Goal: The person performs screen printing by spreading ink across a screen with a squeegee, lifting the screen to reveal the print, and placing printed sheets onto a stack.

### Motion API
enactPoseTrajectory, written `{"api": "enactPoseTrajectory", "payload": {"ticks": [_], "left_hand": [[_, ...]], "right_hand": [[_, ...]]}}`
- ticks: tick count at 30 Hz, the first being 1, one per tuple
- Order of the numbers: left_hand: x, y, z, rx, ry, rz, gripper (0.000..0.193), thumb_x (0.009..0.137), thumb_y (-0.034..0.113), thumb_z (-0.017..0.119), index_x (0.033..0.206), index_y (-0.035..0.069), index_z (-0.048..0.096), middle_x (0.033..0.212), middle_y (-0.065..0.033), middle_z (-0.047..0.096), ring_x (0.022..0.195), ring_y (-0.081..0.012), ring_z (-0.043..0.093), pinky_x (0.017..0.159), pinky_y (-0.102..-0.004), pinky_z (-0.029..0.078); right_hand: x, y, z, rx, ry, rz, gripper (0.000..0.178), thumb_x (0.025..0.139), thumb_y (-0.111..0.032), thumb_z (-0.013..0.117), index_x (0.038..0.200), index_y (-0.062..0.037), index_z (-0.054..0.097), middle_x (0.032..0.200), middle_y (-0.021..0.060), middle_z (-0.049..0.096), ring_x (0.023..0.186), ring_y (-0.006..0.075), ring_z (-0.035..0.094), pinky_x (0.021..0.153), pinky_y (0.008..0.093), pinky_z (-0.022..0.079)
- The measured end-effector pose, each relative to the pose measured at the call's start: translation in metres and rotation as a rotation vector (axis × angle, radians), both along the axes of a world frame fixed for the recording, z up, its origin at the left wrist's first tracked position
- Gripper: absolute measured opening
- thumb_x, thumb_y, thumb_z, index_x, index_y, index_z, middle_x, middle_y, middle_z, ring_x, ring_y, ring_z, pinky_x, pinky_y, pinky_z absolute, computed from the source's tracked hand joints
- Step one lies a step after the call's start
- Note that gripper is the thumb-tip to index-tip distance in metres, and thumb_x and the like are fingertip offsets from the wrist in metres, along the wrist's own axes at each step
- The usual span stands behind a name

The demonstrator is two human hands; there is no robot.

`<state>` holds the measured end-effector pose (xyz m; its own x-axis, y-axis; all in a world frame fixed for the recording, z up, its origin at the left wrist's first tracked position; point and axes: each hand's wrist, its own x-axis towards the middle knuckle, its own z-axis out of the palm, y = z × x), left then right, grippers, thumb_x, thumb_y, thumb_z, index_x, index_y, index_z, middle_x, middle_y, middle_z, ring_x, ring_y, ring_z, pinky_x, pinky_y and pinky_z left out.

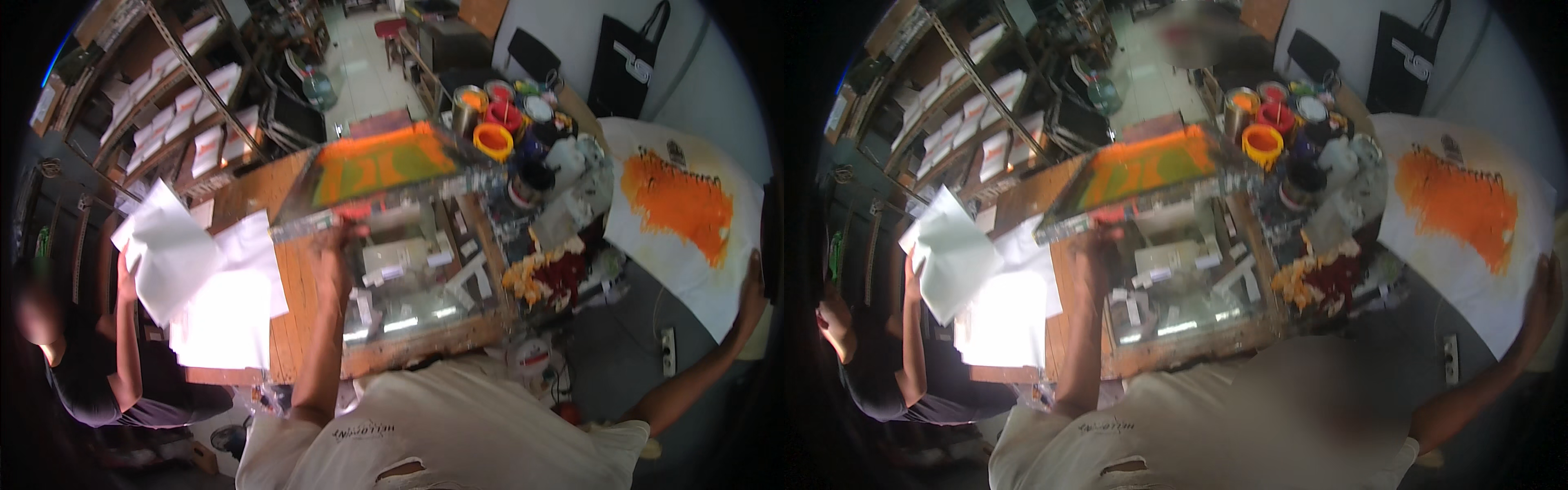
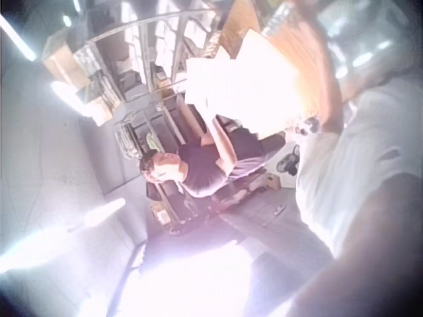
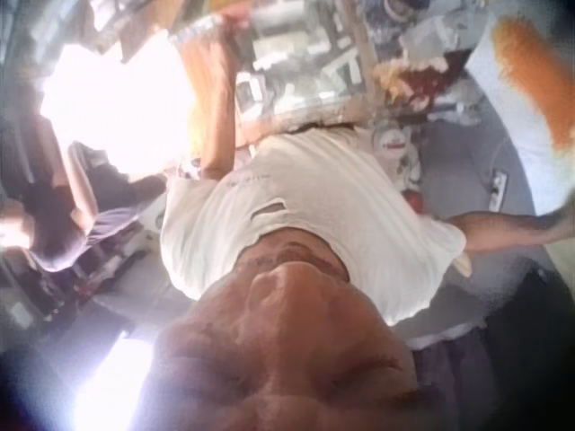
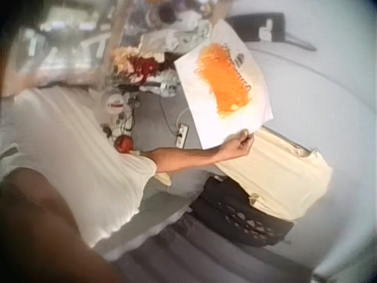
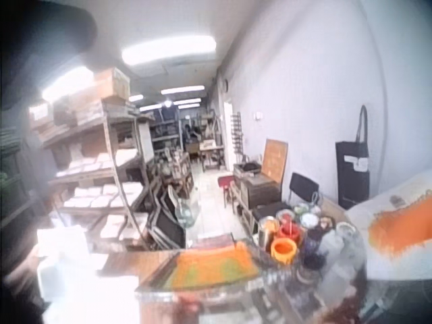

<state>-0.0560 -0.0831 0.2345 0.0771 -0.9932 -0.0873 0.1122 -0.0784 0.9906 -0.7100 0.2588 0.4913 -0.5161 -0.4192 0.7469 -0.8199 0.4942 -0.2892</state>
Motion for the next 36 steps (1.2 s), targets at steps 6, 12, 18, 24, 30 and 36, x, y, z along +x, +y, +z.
{"api": "enactPoseTrajectory", "payload": {"ticks": [6,12,18,24,30,36], "left_hand": [[-0.006,-0.008,0.012,-0.049,0.107,-0.058,0.048,0.098,0.042,0.063,0.099,-0.005,0.071,0.094,-0.0112,0.075,0.101,-0.0184,0.061,0.101,-0.0334,0.039],[0.001,-0.011,0.009,-0.051,-0.047,-0.031,0.053,0.098,0.05,0.059,0.097,0.001,0.079,0.098,-0.0099,0.077,0.103,-0.0198,0.064,0.1,-0.0346,0.043],[-0.001,-0.002,0.016,0.002,0.076,-0.108,0.046,0.1,0.042,0.061,0.105,-0.002,0.074,0.09,-0.0082,0.077,0.103,-0.0161,0.064,0.103,-0.0358,0.04],[-0.005,-0.003,0.011,0.065,0.168,-0.111,0.042,0.101,0.036,0.06,0.104,-0.004,0.073,0.088,-0.0091,0.077,0.095,-0.0145,0.065,0.099,-0.0349,0.042],[-0.006,-0.007,0.03,0.055,0.147,-0.037,0.038,0.101,0.033,0.06,0.103,-0.004,0.071,0.088,-0.0107,0.077,0.092,-0.0123,0.065,0.092,-0.0335,0.044],[-0.007,-0.027,0.044,-0.006,0.107,-0.05,0.042,0.1,0.038,0.061,0.105,-0.002,0.071,0.089,-0.011,0.077,0.105,-0.0174,0.064,0.105,-0.0346,0.039]], "right_hand": [[0.021,0.09,-0.059,0.158,-0.717,0.032,0.028,0.098,-0.014,0.059,0.121,-0.0001,0.067,0.108,0.0127,0.07,0.097,0.0191,0.065,0.089,0.0323,0.051],[0.066,0.037,-0.186,0.368,-0.961,0.364,0.028,0.094,-0.013,0.06,0.116,0.0033,0.067,0.104,0.0098,0.069,0.094,0.0158,0.064,0.083,0.0302,0.052],[0.081,-0.069,-0.225,0.013,-1.397,0.737,0.033,0.096,-0.018,0.061,0.122,0.0031,0.062,0.112,0.0101,0.067,0.095,0.0192,0.066,0.081,0.0312,0.055],[0.073,-0.139,-0.269,0.217,-1.502,0.632,0.043,0.097,-0.025,0.062,0.131,0.0014,0.056,0.114,0.01,0.067,0.091,0.0214,0.065,0.082,0.0337,0.055],[0.112,-0.153,-0.355,0.183,-1.97,0.731,0.047,0.091,-0.022,0.065,0.13,0.0033,0.057,0.117,0.0128,0.068,0.096,0.0274,0.068,0.086,0.0352,0.056],[0.204,-0.14,-0.509,-0.067,-1.996,0.491,0.049,0.088,-0.02,0.066,0.13,0.0025,0.058,0.118,0.0144,0.068,0.1,0.0293,0.068,0.089,0.0369,0.056]]}}
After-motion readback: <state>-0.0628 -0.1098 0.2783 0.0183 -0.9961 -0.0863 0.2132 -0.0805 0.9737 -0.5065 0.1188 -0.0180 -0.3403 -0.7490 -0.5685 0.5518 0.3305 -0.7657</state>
